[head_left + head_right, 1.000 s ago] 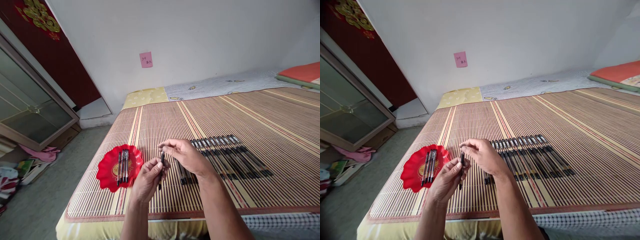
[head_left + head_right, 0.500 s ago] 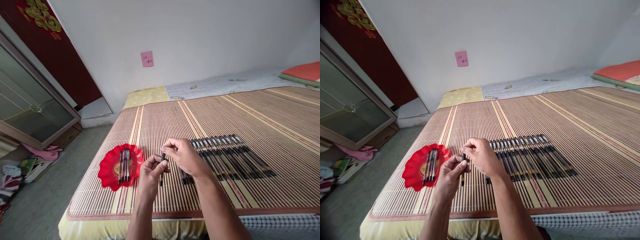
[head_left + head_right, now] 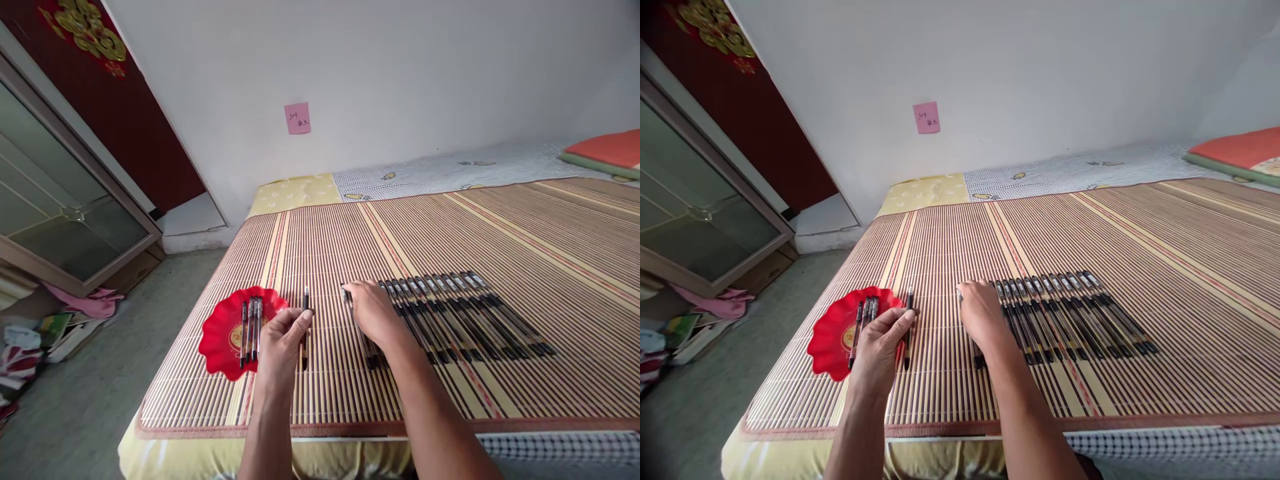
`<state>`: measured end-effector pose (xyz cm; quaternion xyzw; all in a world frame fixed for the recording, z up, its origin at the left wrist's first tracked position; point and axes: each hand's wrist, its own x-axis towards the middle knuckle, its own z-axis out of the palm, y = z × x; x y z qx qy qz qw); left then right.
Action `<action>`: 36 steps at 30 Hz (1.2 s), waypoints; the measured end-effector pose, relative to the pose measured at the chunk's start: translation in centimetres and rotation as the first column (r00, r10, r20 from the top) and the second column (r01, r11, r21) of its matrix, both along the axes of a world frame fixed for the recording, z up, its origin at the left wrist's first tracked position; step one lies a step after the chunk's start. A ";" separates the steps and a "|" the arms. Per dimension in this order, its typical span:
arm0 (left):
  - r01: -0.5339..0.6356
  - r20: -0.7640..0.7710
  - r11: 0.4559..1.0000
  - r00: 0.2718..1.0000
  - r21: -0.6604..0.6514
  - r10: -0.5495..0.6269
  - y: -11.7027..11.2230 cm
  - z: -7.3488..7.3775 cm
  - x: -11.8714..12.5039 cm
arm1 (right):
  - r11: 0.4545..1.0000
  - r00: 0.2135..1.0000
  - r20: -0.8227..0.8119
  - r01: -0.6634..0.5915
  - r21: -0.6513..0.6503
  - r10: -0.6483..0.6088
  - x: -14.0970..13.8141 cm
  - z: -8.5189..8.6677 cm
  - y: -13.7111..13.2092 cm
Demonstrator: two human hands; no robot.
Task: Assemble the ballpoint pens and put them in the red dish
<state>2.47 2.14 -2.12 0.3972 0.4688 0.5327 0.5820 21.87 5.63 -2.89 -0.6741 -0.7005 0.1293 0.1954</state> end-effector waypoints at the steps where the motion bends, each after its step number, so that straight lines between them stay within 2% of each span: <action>1: 0.012 0.012 1.000 1.000 -0.008 -0.011 0.0 0.0 0.0 | 1.000 0.999 0.028 -0.018 -0.018 0.018 -0.5 -0.3 0.1; 4: 0.028 0.018 1.000 0.999 -0.003 -0.027 -0.1 -0.1 0.0 | 0.998 0.998 0.044 -0.050 -0.038 0.052 -1.9 -0.8 0.1; 7: 0.033 0.021 0.999 0.999 -0.001 -0.033 -0.1 -0.1 -0.1 | 0.995 0.995 -0.029 -0.095 -0.006 0.094 -2.2 -0.8 0.0; 10: 0.033 0.035 0.999 0.999 -0.004 -0.033 -0.1 -0.1 -0.3 | 0.998 0.996 -0.080 -0.031 0.047 0.035 -1.4 -0.5 0.2; 12: 0.035 0.042 0.999 0.999 -0.006 -0.035 -0.1 -0.1 -0.4 | 0.999 0.999 -0.009 0.040 0.022 -0.040 -0.9 -0.5 0.4; 14: 0.042 0.037 0.999 0.998 -0.006 -0.042 -0.1 -0.1 -0.3 | 0.998 0.997 0.059 0.053 -0.025 -0.051 -0.9 -0.7 0.5; 19: 0.075 0.007 0.997 0.997 0.014 -0.075 -0.1 -0.2 -0.1 | 0.997 0.999 0.025 -0.034 -0.070 0.036 -2.6 -1.1 0.2; 24: 0.089 0.013 0.996 0.996 0.020 -0.089 0.0 -0.2 -0.2 | 0.992 0.993 -0.064 -0.101 -0.069 0.097 -3.7 -0.6 -0.5; 26: 0.100 0.017 0.995 0.995 0.023 -0.100 0.0 -0.3 -0.2 | 0.990 0.973 -0.194 -0.135 -0.030 0.127 -3.6 -0.2 -0.7; 27: 0.100 0.013 0.995 0.995 0.024 -0.100 0.1 -0.4 -0.2 | 0.989 0.937 -0.320 -0.148 0.009 0.143 -3.5 0.0 -0.7; 28: 0.091 0.006 0.996 0.996 0.026 -0.091 0.1 -0.5 -0.2 | 0.987 0.868 -0.471 -0.150 0.051 0.156 -3.4 0.3 -0.7; 31: 0.043 -0.012 0.998 0.999 0.051 -0.042 0.3 -1.1 -0.3 | 0.989 0.530 -0.835 -0.083 0.123 0.148 -2.8 1.1 -0.6; 33: 0.025 -0.028 0.997 0.999 0.070 -0.023 0.3 -1.4 -0.2 | 0.991 0.313 -0.941 -0.005 0.135 0.130 -2.4 1.6 -0.6; 36: 0.031 -0.083 0.997 0.996 0.072 -0.025 0.3 -1.6 -0.1 | 0.987 0.019 -0.990 0.074 0.141 0.140 -2.0 2.1 -0.6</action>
